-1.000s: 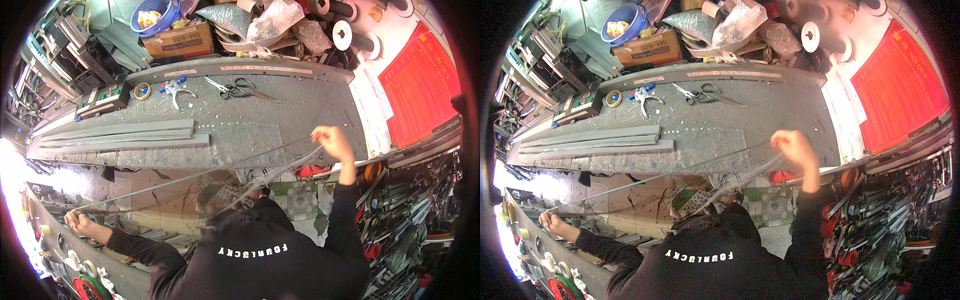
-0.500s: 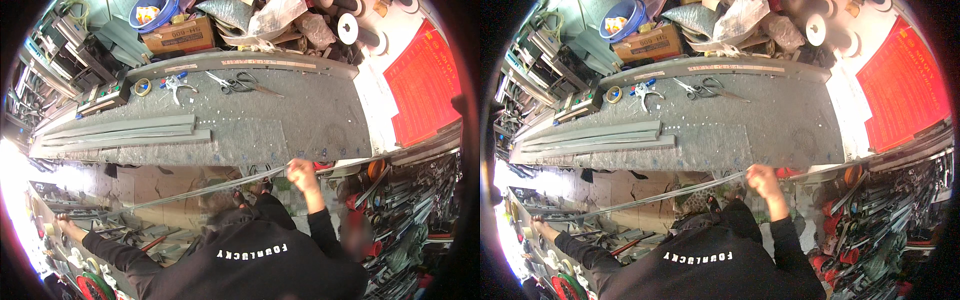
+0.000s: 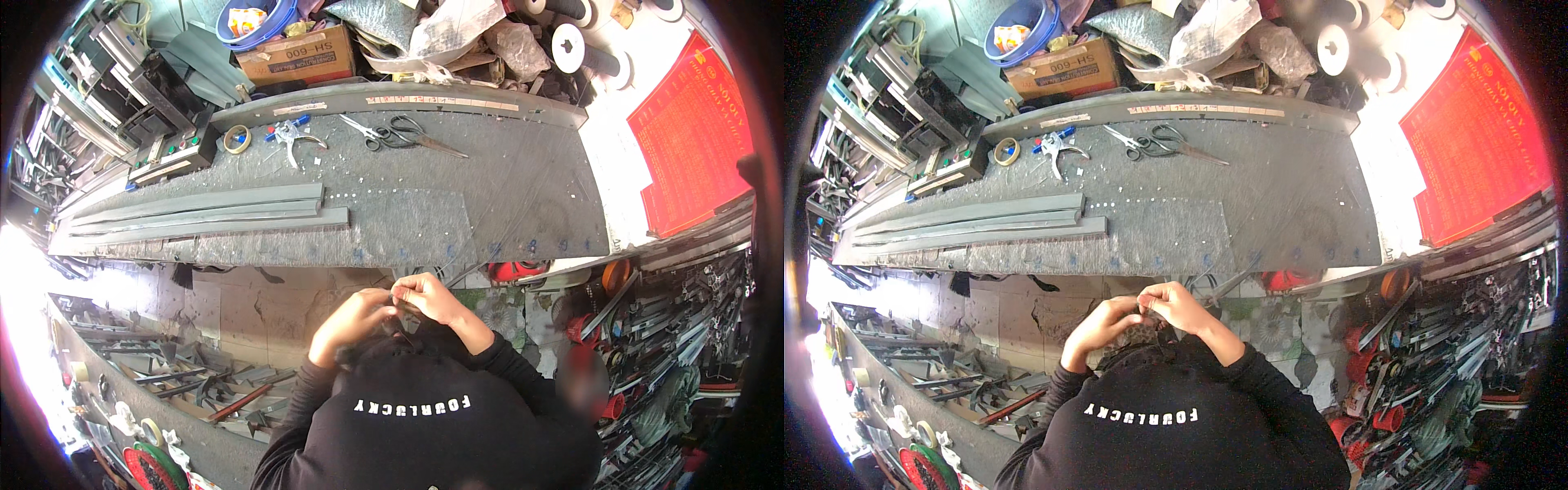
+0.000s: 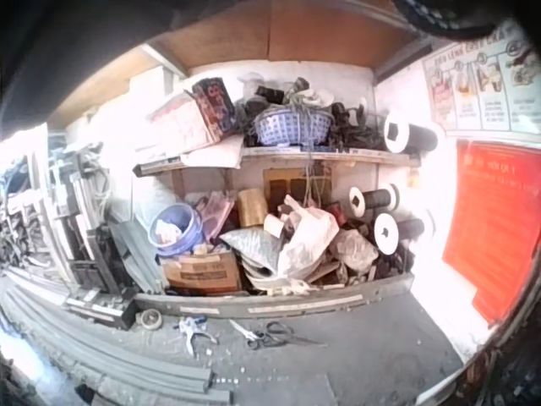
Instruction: The person measures and cuts a long black cable into short segments using scissors. They repeatedly measure the cable against a metal bar, cut it, and place the cut pieces into a yellow bowl. The person also handles a metal bar and a yellow bowl during the task.
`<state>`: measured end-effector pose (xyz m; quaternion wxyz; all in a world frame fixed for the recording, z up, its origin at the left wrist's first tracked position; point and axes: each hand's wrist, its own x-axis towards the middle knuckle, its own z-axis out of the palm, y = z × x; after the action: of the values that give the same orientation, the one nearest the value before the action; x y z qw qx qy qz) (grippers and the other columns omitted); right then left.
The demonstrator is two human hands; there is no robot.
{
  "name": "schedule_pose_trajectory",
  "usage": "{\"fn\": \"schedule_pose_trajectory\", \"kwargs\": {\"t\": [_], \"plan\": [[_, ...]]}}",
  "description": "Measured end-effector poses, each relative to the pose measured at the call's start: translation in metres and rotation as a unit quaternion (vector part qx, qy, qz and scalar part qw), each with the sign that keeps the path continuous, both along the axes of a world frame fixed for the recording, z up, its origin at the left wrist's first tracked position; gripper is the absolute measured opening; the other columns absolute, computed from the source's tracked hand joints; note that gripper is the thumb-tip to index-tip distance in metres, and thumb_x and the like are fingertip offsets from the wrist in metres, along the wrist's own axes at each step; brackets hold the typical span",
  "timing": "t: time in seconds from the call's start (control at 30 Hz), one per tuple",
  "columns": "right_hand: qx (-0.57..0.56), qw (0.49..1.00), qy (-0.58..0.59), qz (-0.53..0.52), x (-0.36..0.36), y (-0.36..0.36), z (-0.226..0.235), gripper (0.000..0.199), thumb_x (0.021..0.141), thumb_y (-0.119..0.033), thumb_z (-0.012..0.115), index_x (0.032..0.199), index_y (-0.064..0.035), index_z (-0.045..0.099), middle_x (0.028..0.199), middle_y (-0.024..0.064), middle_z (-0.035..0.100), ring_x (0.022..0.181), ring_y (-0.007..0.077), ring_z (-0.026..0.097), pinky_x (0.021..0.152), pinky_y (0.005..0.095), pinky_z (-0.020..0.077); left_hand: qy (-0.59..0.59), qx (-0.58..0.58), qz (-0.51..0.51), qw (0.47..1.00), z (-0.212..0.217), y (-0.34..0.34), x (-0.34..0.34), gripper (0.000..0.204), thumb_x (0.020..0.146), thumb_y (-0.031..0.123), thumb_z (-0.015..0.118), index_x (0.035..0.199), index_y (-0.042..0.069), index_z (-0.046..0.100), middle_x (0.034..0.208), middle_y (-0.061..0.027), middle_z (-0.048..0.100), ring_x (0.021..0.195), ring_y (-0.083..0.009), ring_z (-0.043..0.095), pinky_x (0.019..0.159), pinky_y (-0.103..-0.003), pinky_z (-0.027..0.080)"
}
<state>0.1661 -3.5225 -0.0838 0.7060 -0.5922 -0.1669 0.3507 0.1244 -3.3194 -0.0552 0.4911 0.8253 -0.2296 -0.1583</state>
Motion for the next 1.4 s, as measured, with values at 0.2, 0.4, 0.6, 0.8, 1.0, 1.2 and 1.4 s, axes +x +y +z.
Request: {"fn": "schedule_pose_trajectory", "kwargs": {"t": [0.2, 0.4, 0.6, 0.8, 1.0, 1.2, 1.4], "plan": [[-0.228, 0.934, -0.272, 0.038, 0.045, -0.06, 0.068, 0.014, 0.088, -0.011, 0.059, 0.093, -0.0002, 0.067, 0.085, 0.0068, 0.071, 0.079, 0.0107, 0.063, 0.075, 0.0282, 0.0492, 0.142, -0.331, 0.25, 0.899, 0.003, 0.02, -0.015, 0.029, 0.091, 0.034, 0.059, 0.078, 0.008, 0.057, 0.06, 0.0008, 0.048, 0.049, -0.0069, 0.042, 0.044, -0.025, 0.034], [-0.26, 0.906, -0.318, -0.099, 0.088, -0.15, 0.094, 0.015, 0.089, -0.01, 0.06, 0.082, 0.0024, 0.064, 0.074, 0.0038, 0.067, 0.074, 0.0107, 0.061, 0.071, 0.0269, 0.0478, -0.069, -0.777, 0.125, 0.613, 0.029, 0.121, -0.029, 0.023, 0.101, 0.022, 0.043, 0.083, 0.017, 0.055, 0.054, 0.0091, 0.049, 0.04, -0.0026, 0.04, 0.047, -0.021, 0.033], [-0.083, 0.98, -0.179, -0.024, 0.043, -0.08, 0.005, 0.011, 0.087, -0.008, 0.061, 0.086, 0.0013, 0.066, 0.079, 0.0034, 0.067, 0.078, 0.0111, 0.062, 0.074, 0.0275, 0.0485, -0.218, -0.764, 0.095, 0.6, 0.093, 0.159, -0.06, 0.022, 0.099, 0.015, 0.045, 0.079, 0.015, 0.053, 0.056, 0.0064, 0.045, 0.047, -0.0035, 0.037, 0.053, -0.023, 0.032], [-0.024, 0.959, -0.033, 0.28, -0.015, -0.024, -0.03, 0.013, 0.091, -0.011, 0.059, 0.089, -0.0013, 0.067, 0.082, -0.001, 0.067, 0.08, 0.0089, 0.06, 0.075, 0.0253, 0.047, -0.285, -0.794, 0.039, 0.536, 0.132, 0.189, -0.103, 0.023, 0.098, 0.013, 0.045, 0.077, 0.015, 0.053, 0.058, 0.0066, 0.043, 0.049, -0.0037, 0.032, 0.058, -0.027, 0.031], [-0.206, 0.964, -0.17, -0.009, 0.079, -0.164, 0.022, 0.011, 0.087, -0.002, 0.056, 0.092, 0.0008, 0.066, 0.083, 0.0048, 0.068, 0.082, 0.0119, 0.063, 0.079, 0.0295, 0.0495, -0.344, -0.761, 0.076, 0.545, 0.118, 0.278, -0.16, 0.024, 0.095, 0.009, 0.046, 0.072, 0.009, 0.054, 0.051, 0.005, 0.036, 0.039, -0.0062, 0.027, 0.05, -0.022, 0.032], [-0.345, 0.875, -0.316, -0.122, 0.123, -0.232, 0.115, 0.014, 0.091, -0.012, 0.059, 0.088, 0.0007, 0.065, 0.074, 0.0016, 0.066, 0.074, 0.0084, 0.06, 0.068, 0.0253, 0.0467, -0.401, -0.74, 0.265, 0.471, 0.062, 0.381, -0.197, 0.023, 0.091, 0.009, 0.047, 0.07, 0.01, 0.055, 0.048, 0.0047, 0.036, 0.037, -0.0047, 0.028, 0.046, -0.022, 0.031], [-0.322, 0.869, -0.356, -0.121, 0.144, -0.262, 0.132, 0.023, 0.092, -0.02, 0.06, 0.084, 0.0015, 0.062, 0.072, -0.0008, 0.062, 0.071, 0.0061, 0.054, 0.066, 0.0218, 0.0423, -0.446, -0.74, 0.378, 0.333, 0.019, 0.448, -0.215, 0.017, 0.088, 0.011, 0.052, 0.072, 0.013, 0.058, 0.05, 0.005, 0.046, 0.036, -0.0045, 0.034, 0.036, -0.021, 0.027]]}}
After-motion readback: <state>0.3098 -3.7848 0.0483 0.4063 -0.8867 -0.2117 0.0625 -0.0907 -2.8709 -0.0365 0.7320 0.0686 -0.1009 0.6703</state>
